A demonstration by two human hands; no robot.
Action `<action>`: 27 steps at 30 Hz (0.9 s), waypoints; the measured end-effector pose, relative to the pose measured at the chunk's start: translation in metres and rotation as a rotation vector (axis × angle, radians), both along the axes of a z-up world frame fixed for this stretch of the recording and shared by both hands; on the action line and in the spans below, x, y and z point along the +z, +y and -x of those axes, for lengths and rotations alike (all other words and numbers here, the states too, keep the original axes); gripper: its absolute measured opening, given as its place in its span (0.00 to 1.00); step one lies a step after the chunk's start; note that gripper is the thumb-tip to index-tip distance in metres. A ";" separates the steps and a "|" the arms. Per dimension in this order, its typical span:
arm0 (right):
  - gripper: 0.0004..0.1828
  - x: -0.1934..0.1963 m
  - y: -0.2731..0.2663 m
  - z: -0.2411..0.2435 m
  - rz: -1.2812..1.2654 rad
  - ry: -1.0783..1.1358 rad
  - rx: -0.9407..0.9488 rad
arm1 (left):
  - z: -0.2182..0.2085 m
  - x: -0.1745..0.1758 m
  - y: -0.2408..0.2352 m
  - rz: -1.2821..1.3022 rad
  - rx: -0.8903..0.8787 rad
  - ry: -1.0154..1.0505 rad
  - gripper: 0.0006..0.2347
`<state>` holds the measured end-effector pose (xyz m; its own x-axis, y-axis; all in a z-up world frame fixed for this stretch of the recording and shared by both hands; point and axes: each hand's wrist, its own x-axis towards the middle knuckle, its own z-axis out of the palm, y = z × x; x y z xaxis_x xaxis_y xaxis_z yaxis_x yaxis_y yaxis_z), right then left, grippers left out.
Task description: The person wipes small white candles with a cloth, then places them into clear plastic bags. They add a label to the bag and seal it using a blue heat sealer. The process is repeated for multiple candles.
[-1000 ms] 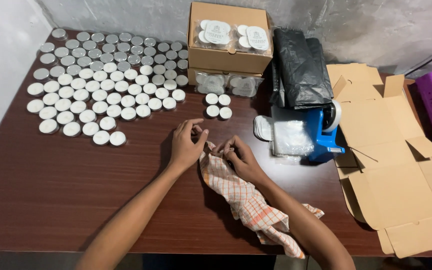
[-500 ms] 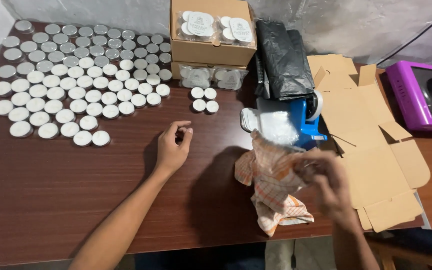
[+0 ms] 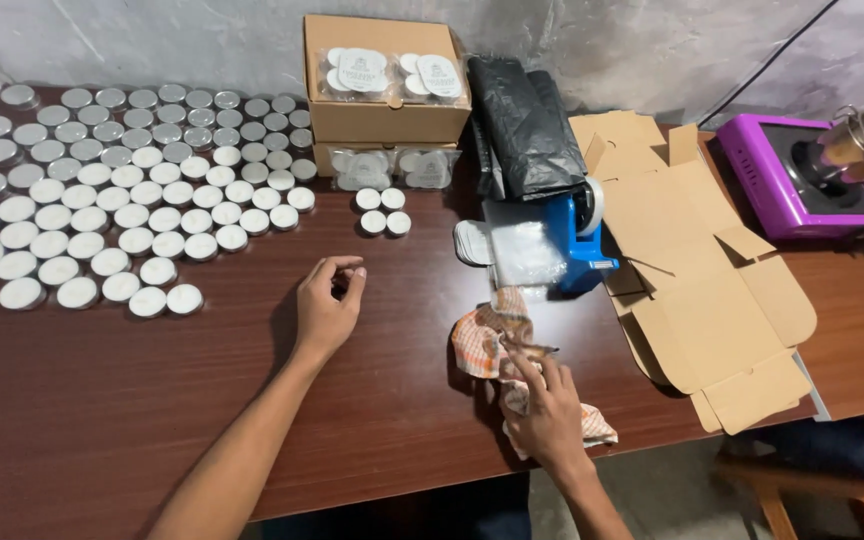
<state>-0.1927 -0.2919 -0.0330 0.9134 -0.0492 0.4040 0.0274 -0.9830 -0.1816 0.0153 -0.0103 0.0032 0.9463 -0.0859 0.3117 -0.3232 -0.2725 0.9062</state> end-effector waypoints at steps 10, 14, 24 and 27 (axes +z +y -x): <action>0.24 -0.003 -0.129 0.032 0.122 0.037 -0.404 | -0.002 -0.004 0.001 -0.013 0.006 -0.047 0.06; 0.17 0.044 -0.143 0.036 0.111 -0.231 -0.519 | 0.000 -0.001 0.000 -0.025 -0.005 -0.025 0.05; 0.34 -0.010 -0.116 -0.001 -0.004 0.137 -0.522 | 0.000 -0.002 -0.001 -0.069 0.030 0.005 0.06; 0.25 -0.006 -0.114 -0.006 0.018 -0.006 -0.507 | -0.002 -0.005 -0.001 -0.083 0.033 -0.007 0.06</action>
<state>-0.1868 -0.4061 -0.0392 0.7738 -0.4792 0.4142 -0.4533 -0.8757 -0.1662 0.0170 -0.0112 -0.0017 0.9470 -0.0803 0.3110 -0.3186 -0.3574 0.8779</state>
